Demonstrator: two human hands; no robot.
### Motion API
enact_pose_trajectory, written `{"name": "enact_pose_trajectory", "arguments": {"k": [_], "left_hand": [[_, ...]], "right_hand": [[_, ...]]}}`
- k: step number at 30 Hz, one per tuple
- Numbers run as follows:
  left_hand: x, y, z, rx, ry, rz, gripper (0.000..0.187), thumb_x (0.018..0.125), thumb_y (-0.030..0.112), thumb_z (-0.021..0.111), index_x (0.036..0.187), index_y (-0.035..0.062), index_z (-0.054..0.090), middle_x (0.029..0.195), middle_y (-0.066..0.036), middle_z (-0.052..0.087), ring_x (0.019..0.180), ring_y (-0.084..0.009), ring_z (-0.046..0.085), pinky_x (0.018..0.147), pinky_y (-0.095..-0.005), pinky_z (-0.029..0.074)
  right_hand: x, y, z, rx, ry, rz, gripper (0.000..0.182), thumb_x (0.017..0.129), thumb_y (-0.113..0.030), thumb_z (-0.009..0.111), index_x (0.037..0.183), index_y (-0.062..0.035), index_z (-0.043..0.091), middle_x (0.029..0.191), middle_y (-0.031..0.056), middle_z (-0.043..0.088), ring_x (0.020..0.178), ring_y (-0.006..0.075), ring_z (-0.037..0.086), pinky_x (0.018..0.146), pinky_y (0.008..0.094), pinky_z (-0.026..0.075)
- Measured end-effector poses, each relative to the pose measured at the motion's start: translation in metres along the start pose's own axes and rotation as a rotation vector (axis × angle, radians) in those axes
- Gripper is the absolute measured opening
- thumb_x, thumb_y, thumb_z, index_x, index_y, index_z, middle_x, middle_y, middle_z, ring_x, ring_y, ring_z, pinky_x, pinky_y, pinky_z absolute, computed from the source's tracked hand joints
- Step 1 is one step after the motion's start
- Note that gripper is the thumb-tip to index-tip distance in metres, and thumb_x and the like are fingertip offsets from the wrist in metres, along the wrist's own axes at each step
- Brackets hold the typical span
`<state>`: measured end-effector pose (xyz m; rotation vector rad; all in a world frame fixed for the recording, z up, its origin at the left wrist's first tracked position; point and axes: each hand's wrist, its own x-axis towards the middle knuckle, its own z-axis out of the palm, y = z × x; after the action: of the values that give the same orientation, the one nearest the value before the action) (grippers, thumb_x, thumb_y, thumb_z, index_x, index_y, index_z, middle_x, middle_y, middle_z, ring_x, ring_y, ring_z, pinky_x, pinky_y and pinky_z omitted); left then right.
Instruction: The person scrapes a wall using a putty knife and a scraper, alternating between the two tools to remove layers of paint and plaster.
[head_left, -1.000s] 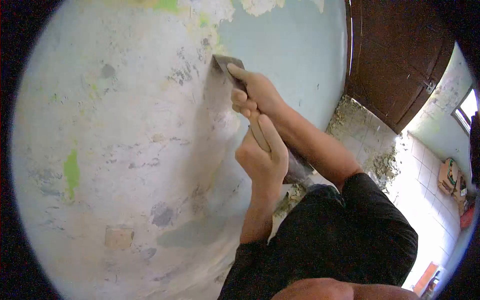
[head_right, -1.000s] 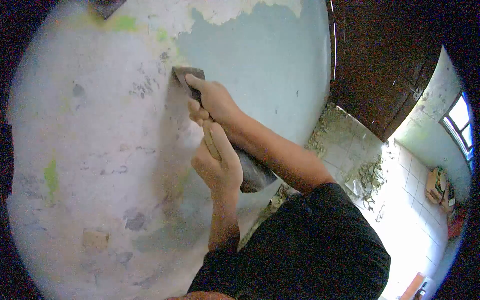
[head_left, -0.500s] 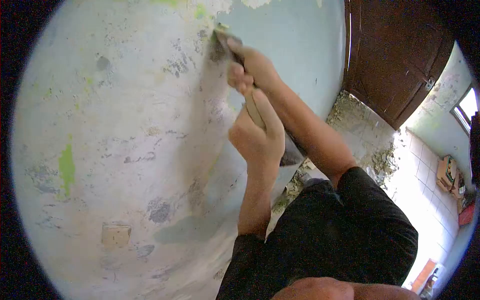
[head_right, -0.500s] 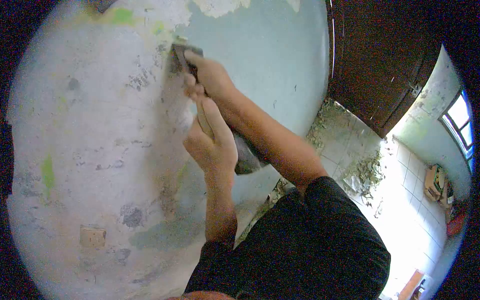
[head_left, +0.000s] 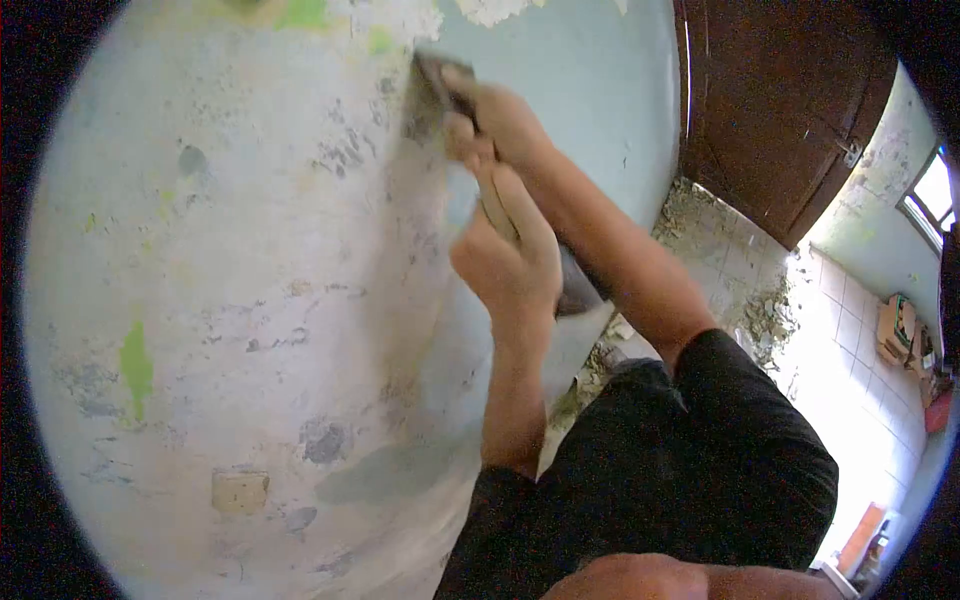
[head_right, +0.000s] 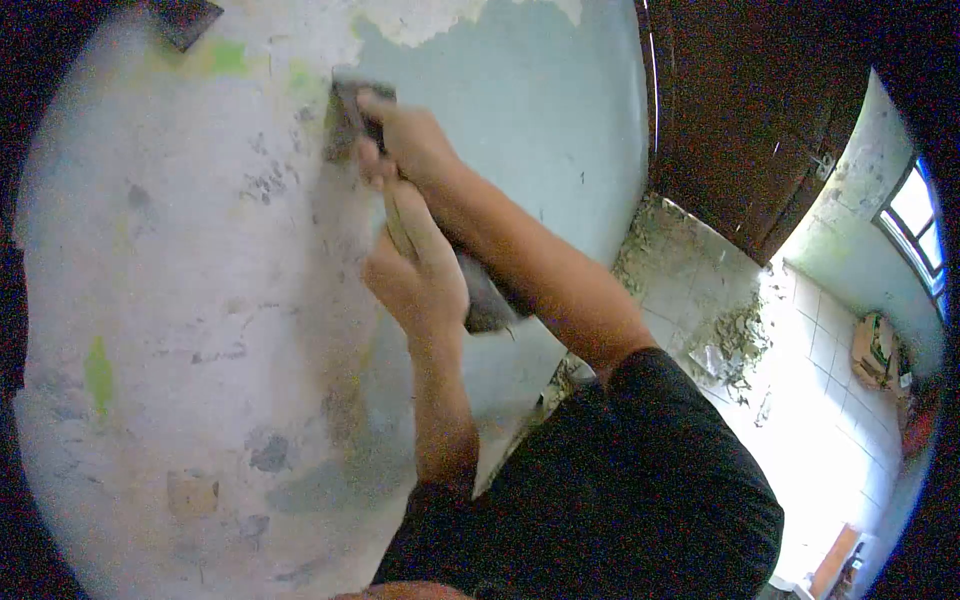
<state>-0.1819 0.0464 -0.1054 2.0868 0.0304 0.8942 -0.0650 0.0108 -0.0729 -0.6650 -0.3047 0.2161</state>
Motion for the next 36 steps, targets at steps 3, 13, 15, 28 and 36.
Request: {"name": "enact_pose_trajectory", "arguments": {"k": [3,13,15,28,36], "left_hand": [[0.004,0.01,-0.002,0.035,-0.022,-0.008,0.062,0.1,0.047,0.047,0.085,-0.0097,0.068,0.074,-0.029,0.066,0.069,-0.0404,0.068,0.063,-0.0492,0.048],[0.007,0.012,0.005,0.03,-0.052,0.027,0.059,0.101,0.044,0.045,0.096,-0.0091,0.069,0.085,-0.031,0.067,0.083,-0.046,0.067,0.071,-0.0478,0.051],[-0.013,0.009,0.004,0.033,0.045,0.077,0.062,0.1,0.046,0.045,0.088,-0.0097,0.069,0.081,-0.031,0.066,0.078,-0.0463,0.066,0.068,-0.0504,0.049],[-0.007,0.006,0.003,-0.024,0.053,0.043,0.057,0.101,0.043,0.045,0.097,-0.009,0.068,0.08,-0.029,0.067,0.077,-0.0432,0.068,0.067,-0.0482,0.05],[-0.016,0.007,0.012,-0.019,0.029,0.048,0.054,0.101,0.042,0.048,0.112,-0.0073,0.068,0.089,-0.026,0.072,0.084,-0.037,0.072,0.074,-0.0425,0.055]], "right_hand": [[-0.003,-0.01,0.004,0.036,-0.047,0.037,0.036,0.101,-0.034,0.05,0.077,-0.0087,0.052,0.05,0.0018,0.044,0.035,0.0135,0.032,0.038,0.0305,0.033],[-0.003,-0.02,0.005,-0.007,0.023,0.038,0.029,0.102,-0.035,0.05,0.083,-0.013,0.049,0.042,-0.0015,0.037,0.031,0.0098,0.028,0.032,0.0251,0.026],[-0.025,-0.012,-0.001,-0.003,-0.061,0.086,0.028,0.102,-0.033,0.049,0.087,-0.0104,0.052,0.047,-0.0012,0.041,0.034,0.0104,0.031,0.033,0.0276,0.029],[-0.012,-0.02,0.012,-0.019,-0.056,0.054,0.03,0.101,-0.033,0.05,0.083,-0.0098,0.052,0.048,-0.0009,0.042,0.033,0.0132,0.033,0.035,0.0275,0.031],[-0.02,-0.022,0.004,-0.059,-0.12,0.242,0.042,0.098,-0.046,0.054,0.076,-0.01,0.054,0.039,0.0032,0.042,0.026,0.0121,0.031,0.033,0.026,0.032]]}}
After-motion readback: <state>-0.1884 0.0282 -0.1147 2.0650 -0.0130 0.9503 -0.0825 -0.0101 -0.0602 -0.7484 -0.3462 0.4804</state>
